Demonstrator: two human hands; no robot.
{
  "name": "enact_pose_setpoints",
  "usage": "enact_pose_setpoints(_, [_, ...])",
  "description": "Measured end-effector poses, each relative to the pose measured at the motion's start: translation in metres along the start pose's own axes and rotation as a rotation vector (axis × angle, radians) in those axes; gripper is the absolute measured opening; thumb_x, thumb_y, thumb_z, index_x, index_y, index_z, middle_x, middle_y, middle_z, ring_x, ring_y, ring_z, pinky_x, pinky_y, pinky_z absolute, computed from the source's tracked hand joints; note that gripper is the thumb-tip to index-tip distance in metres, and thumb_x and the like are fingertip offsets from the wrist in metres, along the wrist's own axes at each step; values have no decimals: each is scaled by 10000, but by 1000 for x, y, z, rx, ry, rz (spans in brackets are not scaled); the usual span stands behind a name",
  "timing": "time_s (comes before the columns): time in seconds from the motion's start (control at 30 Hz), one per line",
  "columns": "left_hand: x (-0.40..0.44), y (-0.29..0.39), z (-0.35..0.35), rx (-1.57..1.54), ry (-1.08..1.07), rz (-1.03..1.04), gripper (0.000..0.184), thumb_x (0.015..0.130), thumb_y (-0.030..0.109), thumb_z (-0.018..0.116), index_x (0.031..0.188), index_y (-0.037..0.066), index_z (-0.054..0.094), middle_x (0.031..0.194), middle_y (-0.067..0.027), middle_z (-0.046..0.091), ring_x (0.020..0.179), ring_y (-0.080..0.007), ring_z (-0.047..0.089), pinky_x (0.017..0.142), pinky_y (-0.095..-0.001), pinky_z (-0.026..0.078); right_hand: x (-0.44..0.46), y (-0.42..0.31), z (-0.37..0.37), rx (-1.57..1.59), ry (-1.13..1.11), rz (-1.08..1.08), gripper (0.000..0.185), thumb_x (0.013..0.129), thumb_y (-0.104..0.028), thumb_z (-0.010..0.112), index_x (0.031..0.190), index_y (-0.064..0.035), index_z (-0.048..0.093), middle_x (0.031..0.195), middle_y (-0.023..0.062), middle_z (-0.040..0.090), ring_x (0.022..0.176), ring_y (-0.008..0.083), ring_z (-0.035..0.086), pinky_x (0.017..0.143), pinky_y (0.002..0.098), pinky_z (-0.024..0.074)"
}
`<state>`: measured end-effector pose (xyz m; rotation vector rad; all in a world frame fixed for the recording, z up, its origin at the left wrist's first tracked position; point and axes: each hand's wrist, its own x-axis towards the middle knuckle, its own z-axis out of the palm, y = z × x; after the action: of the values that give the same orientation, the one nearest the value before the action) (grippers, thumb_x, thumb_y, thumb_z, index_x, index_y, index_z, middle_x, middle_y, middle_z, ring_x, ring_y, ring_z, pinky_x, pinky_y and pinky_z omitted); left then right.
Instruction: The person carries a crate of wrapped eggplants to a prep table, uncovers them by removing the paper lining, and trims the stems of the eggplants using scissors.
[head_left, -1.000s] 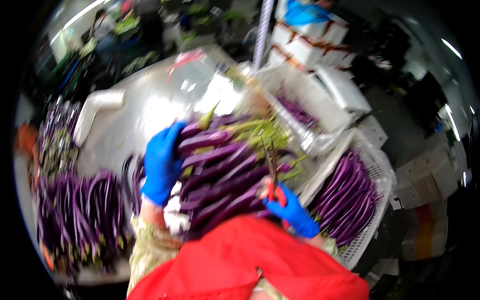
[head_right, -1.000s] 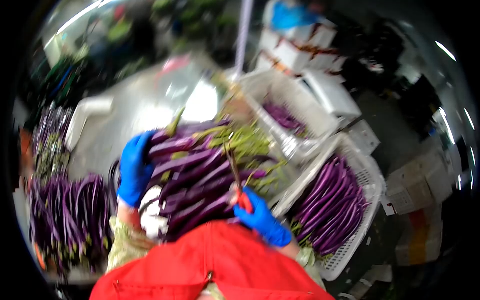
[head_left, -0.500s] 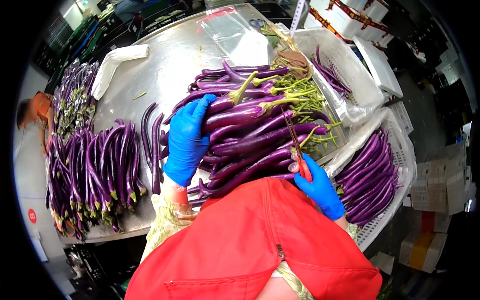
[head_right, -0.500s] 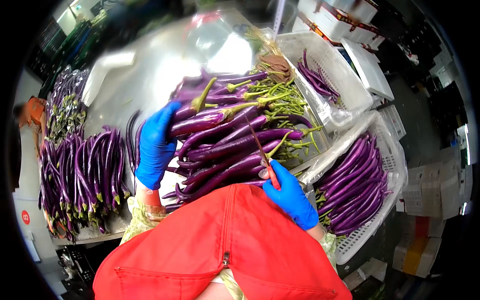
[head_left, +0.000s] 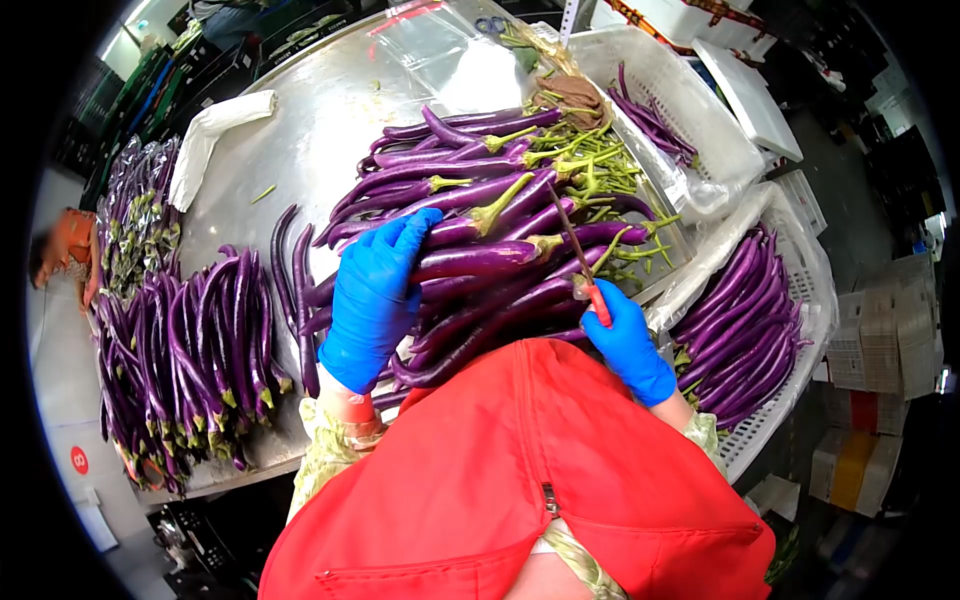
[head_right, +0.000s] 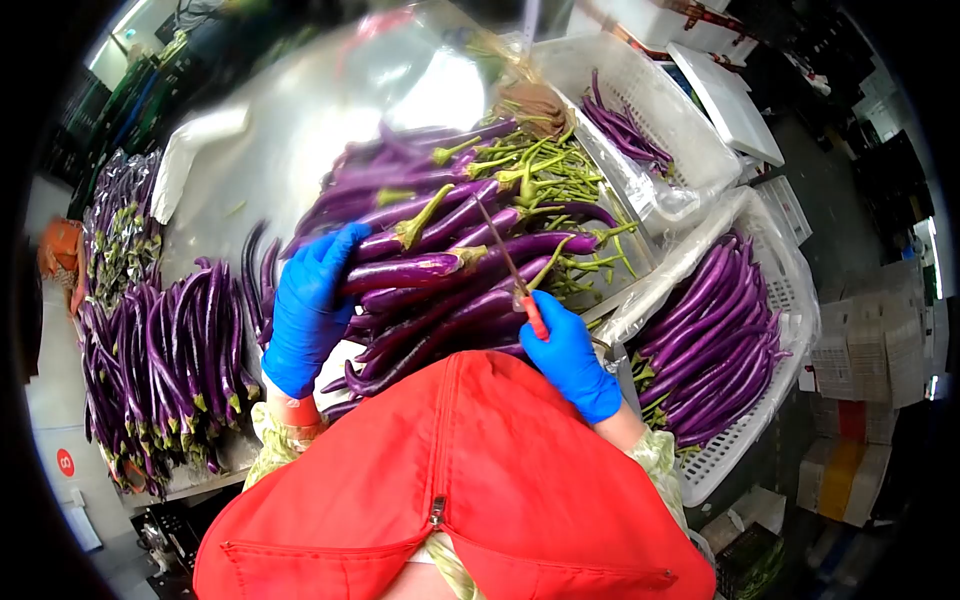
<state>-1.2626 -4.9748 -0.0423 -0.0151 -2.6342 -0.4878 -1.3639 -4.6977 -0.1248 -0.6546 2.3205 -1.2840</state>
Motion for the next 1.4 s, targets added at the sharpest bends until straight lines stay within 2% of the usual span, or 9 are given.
enact_pose_setpoints(0.13, [-1, -3, -8, 26, -60, 52, 652, 562, -82, 630, 1185, 73, 516, 1033, -156, 586, 915, -346, 566, 774, -399, 459, 0, 3, -12, 245, -124, -167, 452, 766, -18, 552, 1209, -4, 463, 898, 88, 587, 780, 156, 559, 734, 270, 450])
enact_pose_setpoints(0.23, [-2, -2, -5, 9, -114, 82, 654, 554, -61, 652, 1180, 69, 514, 1044, -149, 588, 919, -343, 566, 781, -398, 457, 1, -13, -26, 127, -206, -144, 493, 755, 17, 552, 1235, -18, 447, 943, 76, 554, 897, 146, 565, 798, 263, 434])
enact_pose_setpoints(0.43, [-3, 9, 1, -22, -196, 126, 699, 574, -43, 663, 1234, 91, 477, 1130, -116, 561, 985, -327, 543, 847, -394, 437, 9, -17, -28, 90, -351, -146, 505, 751, 21, 555, 1242, -24, 444, 972, 73, 543, 879, 144, 555, 771, 264, 432])
enact_pose_setpoints(0.6, [-5, 10, 2, -94, -206, 83, 691, 588, -52, 653, 1241, 83, 470, 1138, -126, 555, 1002, -331, 537, 864, -389, 427, 7, 0, 1, 20, -107, -263, 456, 744, -47, 574, 1191, -23, 494, 921, 135, 611, 829, 203, 605, 742, 297, 470])
enact_pose_setpoints(0.7, [-3, 10, 2, -115, -162, 95, 669, 604, -55, 647, 1237, 73, 473, 1133, -134, 555, 1002, -331, 538, 869, -386, 424, 8, -9, 1, 144, -219, -162, 472, 737, -50, 566, 1202, -27, 484, 965, 144, 608, 884, 217, 606, 775, 306, 468])
enact_pose_setpoints(1.0, [-1, 0, 9, -135, -144, 55, 652, 626, -37, 648, 1244, 62, 468, 1177, -168, 533, 1055, -347, 531, 885, -381, 433, 8, 7, 11, 94, -119, -182, 526, 737, -58, 576, 1239, 17, 438, 1094, 175, 571, 992, 249, 580, 843, 317, 447])
enact_pose_setpoints(1.1, [-3, -3, 18, -147, -118, 29, 665, 615, -28, 656, 1245, 73, 472, 1110, -160, 556, 981, -342, 552, 836, -386, 446, 7, 16, 11, 50, -98, -197, 544, 741, -64, 586, 1250, 35, 421, 1132, 191, 552, 1035, 259, 563, 874, 321, 436])
enact_pose_setpoints(1.2, [-5, -2, 15, -136, -290, -71, 677, 608, -17, 663, 1249, 94, 474, 1008, -143, 572, 880, -336, 557, 767, -394, 449, 6, 13, 3, 72, -134, -169, 553, 743, -69, 592, 1255, 39, 414, 1162, 200, 531, 1066, 268, 544, 892, 323, 425])
enact_pose_setpoints(1.4, [-6, -4, 16, -100, -236, 9, 699, 595, 11, 681, 1254, 113, 472, 924, -132, 575, 815, -334, 555, 714, -392, 446, 1, 6, -2, 53, -150, -154, 537, 751, -70, 588, 1246, 45, 416, 1158, 210, 523, 1064, 272, 542, 882, 326, 428])
